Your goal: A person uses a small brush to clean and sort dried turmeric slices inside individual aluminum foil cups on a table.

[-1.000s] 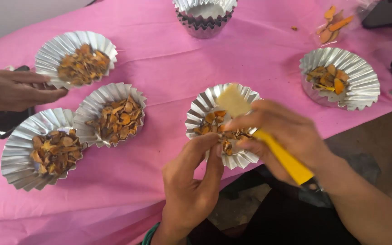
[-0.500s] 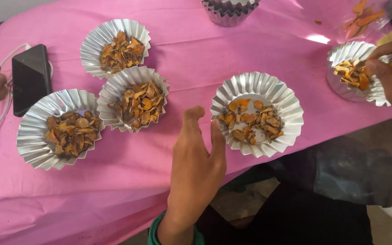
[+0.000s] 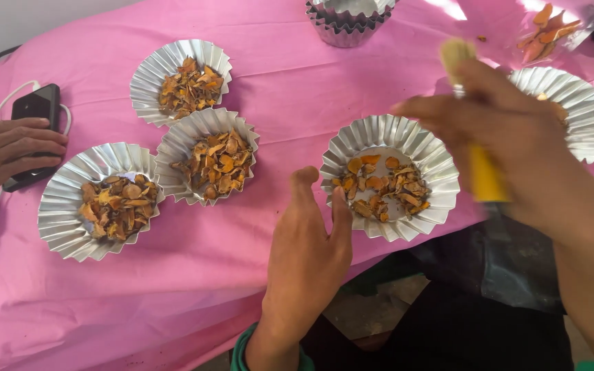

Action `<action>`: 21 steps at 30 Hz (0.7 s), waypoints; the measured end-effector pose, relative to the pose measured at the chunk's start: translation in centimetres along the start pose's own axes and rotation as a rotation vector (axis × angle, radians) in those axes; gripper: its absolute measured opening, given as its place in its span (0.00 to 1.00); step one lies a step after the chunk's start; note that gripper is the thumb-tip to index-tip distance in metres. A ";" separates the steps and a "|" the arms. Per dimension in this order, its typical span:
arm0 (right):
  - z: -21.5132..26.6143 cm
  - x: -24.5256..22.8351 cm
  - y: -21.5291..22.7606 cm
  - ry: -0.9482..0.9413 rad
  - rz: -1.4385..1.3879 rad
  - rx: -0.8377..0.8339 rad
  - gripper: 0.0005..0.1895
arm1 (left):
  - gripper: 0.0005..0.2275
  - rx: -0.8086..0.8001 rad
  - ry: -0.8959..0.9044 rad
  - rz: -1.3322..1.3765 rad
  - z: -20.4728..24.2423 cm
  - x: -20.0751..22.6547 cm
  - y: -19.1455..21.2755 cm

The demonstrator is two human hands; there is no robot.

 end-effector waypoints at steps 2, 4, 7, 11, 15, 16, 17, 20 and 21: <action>-0.7 1.2 -1.9 0.169 0.078 -0.338 0.26 | 0.15 -0.004 -0.003 0.001 -0.1 0.1 0.0; -0.8 0.8 -3.0 0.177 0.061 -0.377 0.23 | 0.14 -0.008 0.017 -0.002 -0.2 0.1 0.1; -1.1 0.9 -4.7 0.183 0.053 -0.489 0.22 | 0.14 0.002 0.012 -0.009 -0.3 -0.1 0.0; -1.3 -0.1 -4.6 0.221 -0.014 -0.490 0.26 | 0.14 0.040 -0.187 -0.039 -0.3 -1.0 -0.6; -1.2 -0.6 -4.0 0.170 -0.064 -0.507 0.22 | 0.14 0.078 -0.249 -0.100 0.1 -1.0 -1.0; -1.1 -0.6 -3.7 0.149 -0.058 -0.488 0.17 | 0.12 0.101 -0.275 -0.077 0.1 -0.9 -1.0; -1.1 -0.7 -3.4 0.129 -0.054 -0.470 0.13 | 0.09 0.125 -0.300 -0.055 0.1 -0.8 -1.0; -0.1 -0.3 -1.9 0.106 -0.012 -0.357 0.15 | 0.05 0.143 -0.391 0.006 0.6 0.3 -1.1; 0.1 -0.8 -1.3 0.103 -0.013 -0.356 0.15 | 0.05 0.141 -0.392 0.005 0.6 0.4 -1.2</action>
Point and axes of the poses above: each hand's wrist, its own z-axis away from the middle knuckle, its own y-axis out of the back of the hand, x = y × z, the point moved 1 cm from there along -z, towards the middle knuckle, and after that the axes turned 15 degrees about z, right-handed, at the moved point
